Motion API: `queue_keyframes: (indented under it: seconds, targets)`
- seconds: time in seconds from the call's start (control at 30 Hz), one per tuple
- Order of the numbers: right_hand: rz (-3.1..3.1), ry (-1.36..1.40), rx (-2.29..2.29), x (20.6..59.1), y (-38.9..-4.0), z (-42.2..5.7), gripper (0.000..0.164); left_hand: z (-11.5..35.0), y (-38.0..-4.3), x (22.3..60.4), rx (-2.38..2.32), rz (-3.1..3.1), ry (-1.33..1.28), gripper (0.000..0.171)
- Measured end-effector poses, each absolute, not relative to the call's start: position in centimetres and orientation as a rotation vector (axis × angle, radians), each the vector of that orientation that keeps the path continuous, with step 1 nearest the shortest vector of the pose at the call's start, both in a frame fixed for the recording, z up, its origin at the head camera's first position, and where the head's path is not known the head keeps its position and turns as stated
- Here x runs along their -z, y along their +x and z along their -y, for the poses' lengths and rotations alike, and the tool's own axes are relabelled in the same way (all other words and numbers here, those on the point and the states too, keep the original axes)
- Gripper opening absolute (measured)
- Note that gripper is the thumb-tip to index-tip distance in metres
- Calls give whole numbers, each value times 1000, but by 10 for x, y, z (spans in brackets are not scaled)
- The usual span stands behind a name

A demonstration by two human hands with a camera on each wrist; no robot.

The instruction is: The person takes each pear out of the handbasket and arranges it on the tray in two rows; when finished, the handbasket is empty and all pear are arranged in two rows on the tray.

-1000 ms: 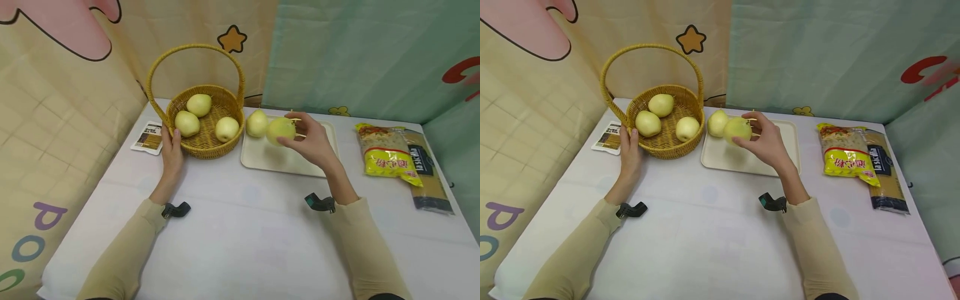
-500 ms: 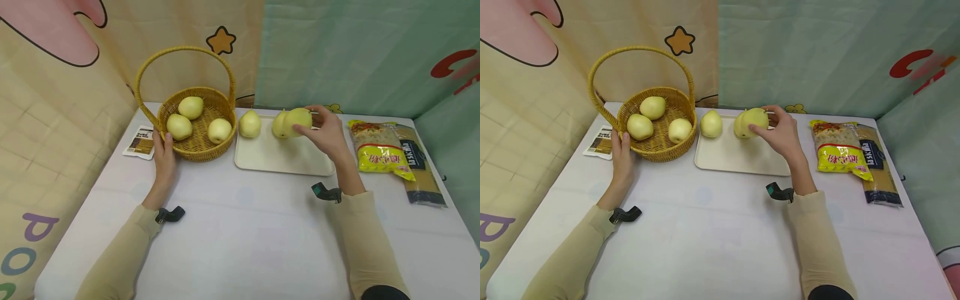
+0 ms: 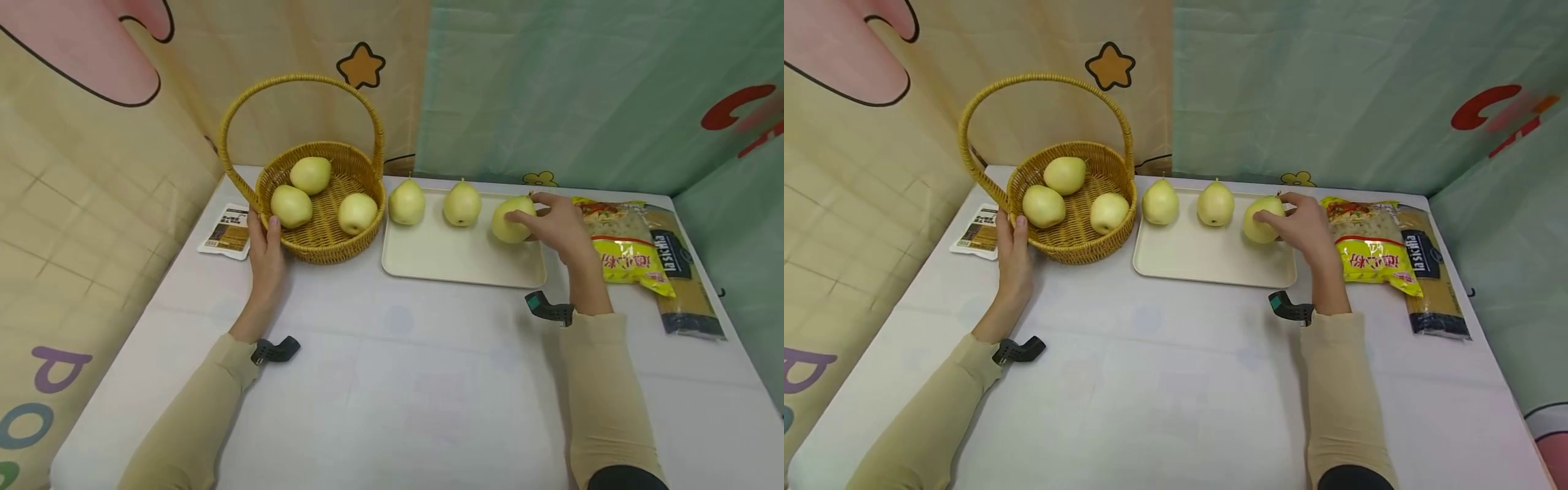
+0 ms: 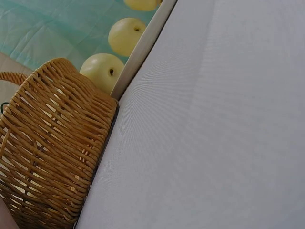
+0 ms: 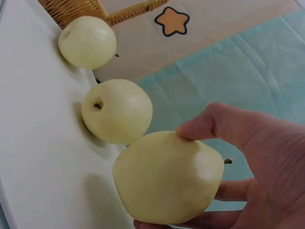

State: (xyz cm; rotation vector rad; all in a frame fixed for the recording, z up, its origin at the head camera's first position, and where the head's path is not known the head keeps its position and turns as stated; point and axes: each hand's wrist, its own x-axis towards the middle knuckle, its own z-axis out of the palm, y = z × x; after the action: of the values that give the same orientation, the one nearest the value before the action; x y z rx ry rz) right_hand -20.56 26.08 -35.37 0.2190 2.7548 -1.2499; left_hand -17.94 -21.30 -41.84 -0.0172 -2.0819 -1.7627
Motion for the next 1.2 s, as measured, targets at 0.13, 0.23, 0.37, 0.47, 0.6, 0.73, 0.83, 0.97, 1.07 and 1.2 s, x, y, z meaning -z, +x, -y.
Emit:
queue_keyframes:
  seconds: [0.13, 0.23, 0.37, 0.47, 0.6, 0.73, 0.83, 0.97, 1.07, 1.2]
  targets:
    - [-2812, 244, 1137, 362, -210, -262, 97, 219, -189, 433, 1749, 2083, -4, 65]
    - [-2877, 252, 1075, 367, -213, -260, 91, 222, -193, 440, 1729, 2091, -8, 65]
    - [-2955, 310, 1090, 373, -216, -255, 86, 223, -194, 442, 1728, 2090, -19, 65]
    - [-2985, 351, 1142, 379, -217, -252, 86, 223, -195, 442, 1727, 2089, -22, 64]
    - [-3005, 370, 1204, 387, -219, -249, 87, 223, -195, 442, 1728, 2086, -19, 64]
    - [-3046, 384, 1257, 398, -221, -246, 86, 224, -196, 444, 1736, 2077, -25, 64]
    - [-3091, 393, 1298, 404, -223, -244, 83, 225, -197, 446, 1742, 2067, -33, 63]
    - [-3152, 407, 1344, 410, -224, -244, 79, 225, -198, 446, 1747, 2059, -37, 63]
    - [-3174, 412, 1365, 411, -224, -245, 78, 224, -198, 444, 1763, 2062, -23, 64]
    - [-3180, 387, 1363, 411, -224, -246, 79, 224, -197, 443, 1769, 2071, -9, 65]
